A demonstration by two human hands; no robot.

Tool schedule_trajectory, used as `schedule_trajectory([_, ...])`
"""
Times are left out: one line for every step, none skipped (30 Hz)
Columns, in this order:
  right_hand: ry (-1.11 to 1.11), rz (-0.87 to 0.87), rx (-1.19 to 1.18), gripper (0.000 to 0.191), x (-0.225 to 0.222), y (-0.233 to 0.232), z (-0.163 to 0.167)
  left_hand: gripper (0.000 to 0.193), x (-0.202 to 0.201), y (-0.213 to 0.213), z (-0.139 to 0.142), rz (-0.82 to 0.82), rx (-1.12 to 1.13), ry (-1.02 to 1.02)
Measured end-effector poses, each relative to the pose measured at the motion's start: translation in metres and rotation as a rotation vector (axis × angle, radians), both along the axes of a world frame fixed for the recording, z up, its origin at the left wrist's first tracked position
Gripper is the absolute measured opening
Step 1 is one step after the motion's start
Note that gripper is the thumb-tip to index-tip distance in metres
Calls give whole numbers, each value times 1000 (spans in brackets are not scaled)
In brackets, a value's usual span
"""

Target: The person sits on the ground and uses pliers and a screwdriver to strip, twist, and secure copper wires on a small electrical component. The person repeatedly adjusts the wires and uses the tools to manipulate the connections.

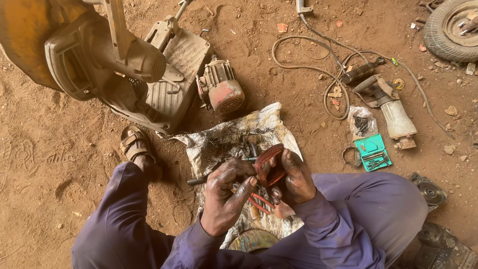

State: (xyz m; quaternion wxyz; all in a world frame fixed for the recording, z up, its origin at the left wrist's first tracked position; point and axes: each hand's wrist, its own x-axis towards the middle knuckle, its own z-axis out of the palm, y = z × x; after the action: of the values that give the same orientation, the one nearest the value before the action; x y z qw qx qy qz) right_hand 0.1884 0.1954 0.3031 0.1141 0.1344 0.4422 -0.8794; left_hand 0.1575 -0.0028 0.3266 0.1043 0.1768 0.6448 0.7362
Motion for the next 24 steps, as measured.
schedule_trajectory([0, -7, 3, 54, -1, 0, 2, 8, 0, 0, 0, -1, -18, 14])
schedule_trajectory([-1, -14, 5, 54, -1, -1, 3, 7, -1, 0, -1, -2, -36, 29])
schedule_trajectory([0, -22, 8, 54, -2, -1, 4, 7, -1, 0, -1, -4, -31, 26])
schedule_trajectory([2, -26, 13, 54, -2, -2, 5, 7, -1, 0, -1, -5, -26, 22])
schedule_trajectory([4, -31, 19, 54, -2, -2, 5, 7, -1, 0, -1, -7, -21, 17])
schedule_trajectory([8, -35, 25, 54, -3, -3, 6, 8, -2, 0, -1, -9, -33, 20])
schedule_trajectory([17, -28, 25, 54, -3, -3, 6, 8, -2, 0, -1, -10, -46, 22])
schedule_trajectory([25, -22, 23, 54, -3, -3, 6, 9, -2, -1, -1, -12, -59, 23])
schedule_trajectory([34, -15, 23, 53, -3, -4, 6, 9, -2, -1, -1, -9, -59, 23])
schedule_trajectory([27, -17, 17, 53, -3, -4, 6, 9, -2, -1, -1, -5, -59, 24])
schedule_trajectory([21, -19, 11, 53, -3, -4, 6, 9, -1, -2, -1, -2, -58, 25])
schedule_trajectory([14, -21, 5, 53, -3, -4, 7, 9, -1, -2, -2, -5, -34, 20])
schedule_trajectory([3, -5, -3, 55, -2, -4, 8, 8, -1, -2, -2, -8, -10, 14])
schedule_trajectory([-9, 10, -12, 57, -2, -5, 9, 8, -1, -2, -3, -11, 14, 9])
schedule_trajectory([-20, 26, -20, 60, -2, -5, 10, 5, -1, -2, -3, -45, 75, 47])
schedule_trajectory([-57, 43, -95, 55, -2, -6, 11, 3, -2, -1, -4, -79, 136, 85])
schedule_trajectory([-95, 59, -169, 51, -3, -7, 10, 2, -2, 0, -4, -113, 198, 124])
schedule_trajectory([-133, 76, -243, 47, -3, -8, 10, 2, -2, 1, -4, -83, 112, 177])
schedule_trajectory([-226, 87, -273, 44, -3, -11, 8, 3, -2, 2, -3, -53, 24, 230])
schedule_trajectory([-319, 96, -305, 42, -4, -14, 4, 5, -2, 2, -3, -25, -63, 283])
schedule_trajectory([-413, 105, -336, 40, -3, -16, 0, 8, -2, 2, -2, -16, -99, 276])
schedule_trajectory([-481, 116, -369, 42, -1, -18, -3, 11, -2, 2, 0, -6, -136, 269])
schedule_trajectory([-550, 127, -403, 44, 2, -20, -8, 15, -1, 2, 1, 4, -173, 259])
schedule_trajectory([-621, 138, -439, 47, 5, -22, -13, 17, 0, 1, 3, -2, -168, 224])
